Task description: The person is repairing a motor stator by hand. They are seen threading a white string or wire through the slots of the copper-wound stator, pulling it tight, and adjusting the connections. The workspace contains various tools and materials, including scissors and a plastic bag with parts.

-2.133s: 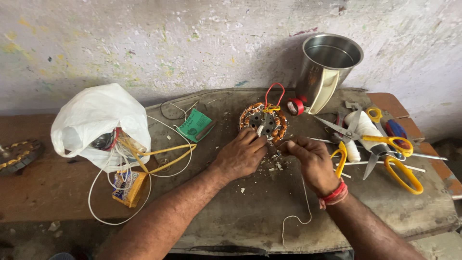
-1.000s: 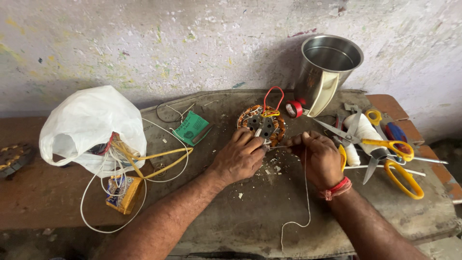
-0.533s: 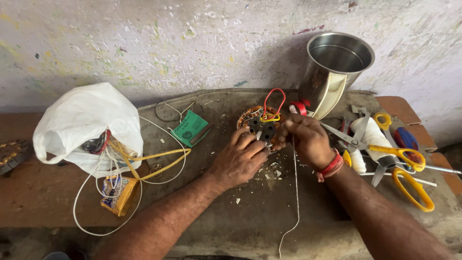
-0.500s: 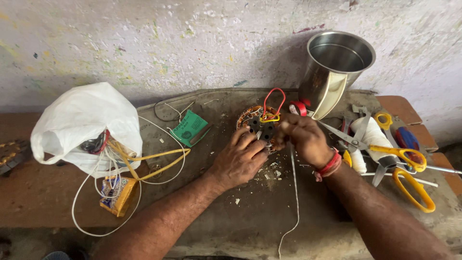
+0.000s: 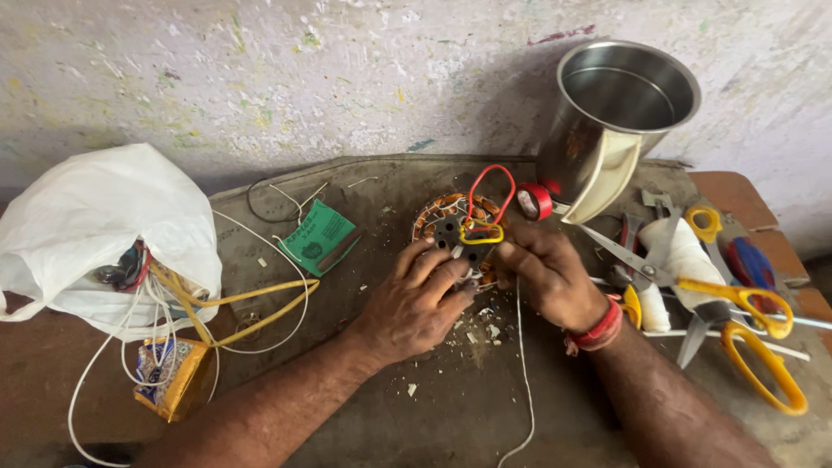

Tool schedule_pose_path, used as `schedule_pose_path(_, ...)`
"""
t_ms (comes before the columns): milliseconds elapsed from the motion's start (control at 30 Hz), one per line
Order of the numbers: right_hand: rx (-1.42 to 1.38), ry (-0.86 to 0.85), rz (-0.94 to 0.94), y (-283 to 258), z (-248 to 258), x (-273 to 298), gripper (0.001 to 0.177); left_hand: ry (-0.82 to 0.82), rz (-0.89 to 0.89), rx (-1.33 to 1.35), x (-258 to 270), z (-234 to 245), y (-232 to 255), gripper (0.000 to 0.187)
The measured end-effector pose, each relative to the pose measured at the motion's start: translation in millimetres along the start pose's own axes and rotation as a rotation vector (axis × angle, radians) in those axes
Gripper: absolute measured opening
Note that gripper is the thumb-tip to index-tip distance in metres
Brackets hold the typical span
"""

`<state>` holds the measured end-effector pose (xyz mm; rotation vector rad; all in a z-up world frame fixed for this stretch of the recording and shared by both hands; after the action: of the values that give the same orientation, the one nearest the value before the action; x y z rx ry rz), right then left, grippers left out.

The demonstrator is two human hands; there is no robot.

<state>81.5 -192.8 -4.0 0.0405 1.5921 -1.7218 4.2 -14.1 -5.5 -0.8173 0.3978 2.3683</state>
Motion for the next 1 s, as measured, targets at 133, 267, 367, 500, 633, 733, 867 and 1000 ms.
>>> schedule_pose_path(133, -0.205, -0.008, 0.037, 7.3, 6.2, 1.5, 0.026, 0.021, 0.030, 0.080, 0.6, -0.7, -9.1, 0.040)
schedule_pose_path(267, -0.080, -0.041, 0.016, 0.7, 5.4, 3.9, 0.018, 0.024, 0.115, 0.134, -0.4, -8.6, -19.3, 0.057)
schedule_pose_path(367, 0.187, -0.108, 0.170, -19.3, 1.6, -2.6, 0.008, 0.034, 0.179, 0.150, -2.5, -9.7, -25.1, 0.072)
schedule_pose_path(500, 0.434, -0.159, 0.194, -23.1, -9.7, -10.0, 0.023, 0.032, 0.260, 0.163, -4.7, -5.4, -28.3, 0.081)
schedule_pose_path(633, 0.584, -0.195, 0.320, -26.3, -10.8, -12.1, 0.022, 0.027, 0.302, 0.189, -6.4, -7.6, -29.4, 0.086)
schedule_pose_path(733, 0.670, -0.234, 0.310, -22.1, -12.9, -10.0, 0.023, 0.021, 0.303, 0.205, -6.2, -10.2, -31.2, 0.086)
schedule_pose_path(867, 0.769, -0.272, 0.218, -16.6, -9.4, -7.3, 0.026, 0.004, 0.318, 0.211, -7.1, -11.2, -31.7, 0.084)
schedule_pose_path(1000, 0.785, -0.276, 0.355, -22.9, -11.4, -8.7, 0.025, 0.008, 0.321, 0.220, -7.5, -6.6, -31.4, 0.082)
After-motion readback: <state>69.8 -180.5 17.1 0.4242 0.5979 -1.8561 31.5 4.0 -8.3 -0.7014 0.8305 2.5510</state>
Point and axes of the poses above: each hand's wrist, its own x-axis away from the middle knuckle, its own z-axis out of the back of the hand, y = z × x, the point moved 5 cm from there along -x, towards the middle knuckle, and after that the axes turned 13 degrees about z, right-handed, at the moved point
